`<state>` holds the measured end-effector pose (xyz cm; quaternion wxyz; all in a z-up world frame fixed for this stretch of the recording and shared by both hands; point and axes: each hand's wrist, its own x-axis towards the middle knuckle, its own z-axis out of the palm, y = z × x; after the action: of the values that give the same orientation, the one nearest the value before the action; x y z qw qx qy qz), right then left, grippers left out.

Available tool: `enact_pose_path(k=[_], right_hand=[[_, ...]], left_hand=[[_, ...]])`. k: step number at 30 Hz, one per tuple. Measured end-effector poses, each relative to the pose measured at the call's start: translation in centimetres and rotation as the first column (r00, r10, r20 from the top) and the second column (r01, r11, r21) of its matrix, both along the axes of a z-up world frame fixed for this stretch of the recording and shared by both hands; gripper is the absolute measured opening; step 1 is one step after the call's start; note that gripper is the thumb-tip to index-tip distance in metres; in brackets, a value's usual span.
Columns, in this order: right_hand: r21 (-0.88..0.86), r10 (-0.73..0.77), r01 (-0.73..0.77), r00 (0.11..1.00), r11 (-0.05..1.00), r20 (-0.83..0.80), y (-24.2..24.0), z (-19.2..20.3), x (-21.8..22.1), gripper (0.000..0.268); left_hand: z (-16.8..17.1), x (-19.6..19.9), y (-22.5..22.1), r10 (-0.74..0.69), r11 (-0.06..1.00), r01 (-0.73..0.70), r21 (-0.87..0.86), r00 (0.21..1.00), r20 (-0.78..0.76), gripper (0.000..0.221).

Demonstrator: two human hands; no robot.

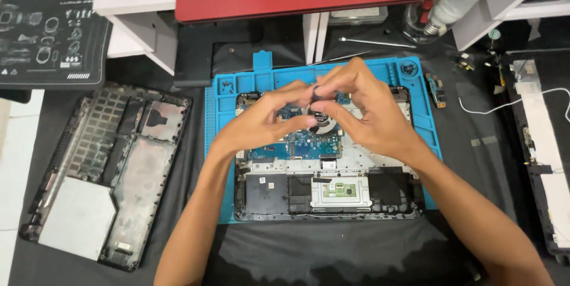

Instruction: The person disassembles a laptop by removing the back cover and placing it aside. They then use a screwdriver to remove screws from the motherboard and cooling fan, detach the fan, and transfer it to the laptop cover. The person continues to unscrew and remove additional components from the motherboard.

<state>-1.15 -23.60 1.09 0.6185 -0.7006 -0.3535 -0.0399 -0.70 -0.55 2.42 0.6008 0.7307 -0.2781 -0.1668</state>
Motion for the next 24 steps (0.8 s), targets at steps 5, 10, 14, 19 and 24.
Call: enact_pose_path(k=[5,10,14,19,24], right_hand=[[-0.025,0.0,-0.002,0.997,1.0,-0.073,0.9,2.4,-0.5,0.024],[-0.082,-0.012,0.025,0.989,0.996,0.146,0.6,1.8,0.0,0.033],[-0.036,-0.013,0.012,0.999,0.999,-0.034,0.5,1.8,0.0,0.027],[0.052,0.125,-0.126,0.992,0.991,0.016,1.9,3.2,-0.3,0.032],[0.087,0.067,-0.066,0.998,0.994,-0.014,1.0,-0.2,-0.2,0.04]], left_hand=[[-2.7,0.4,0.4,0.014,0.999,-0.011,0.041,0.998,-0.056,0.023],[-3.4,0.4,0.1,0.048,0.999,-0.047,-0.008,0.995,0.086,0.03],[-1.4,0.6,0.1,0.032,0.999,-0.031,-0.019,0.999,0.017,0.034],[-2.4,0.8,0.6,0.063,0.997,-0.067,0.034,0.991,0.116,0.027],[-1.2,0.8,1.1,-0.003,1.0,0.0,0.018,0.986,0.164,0.028]])
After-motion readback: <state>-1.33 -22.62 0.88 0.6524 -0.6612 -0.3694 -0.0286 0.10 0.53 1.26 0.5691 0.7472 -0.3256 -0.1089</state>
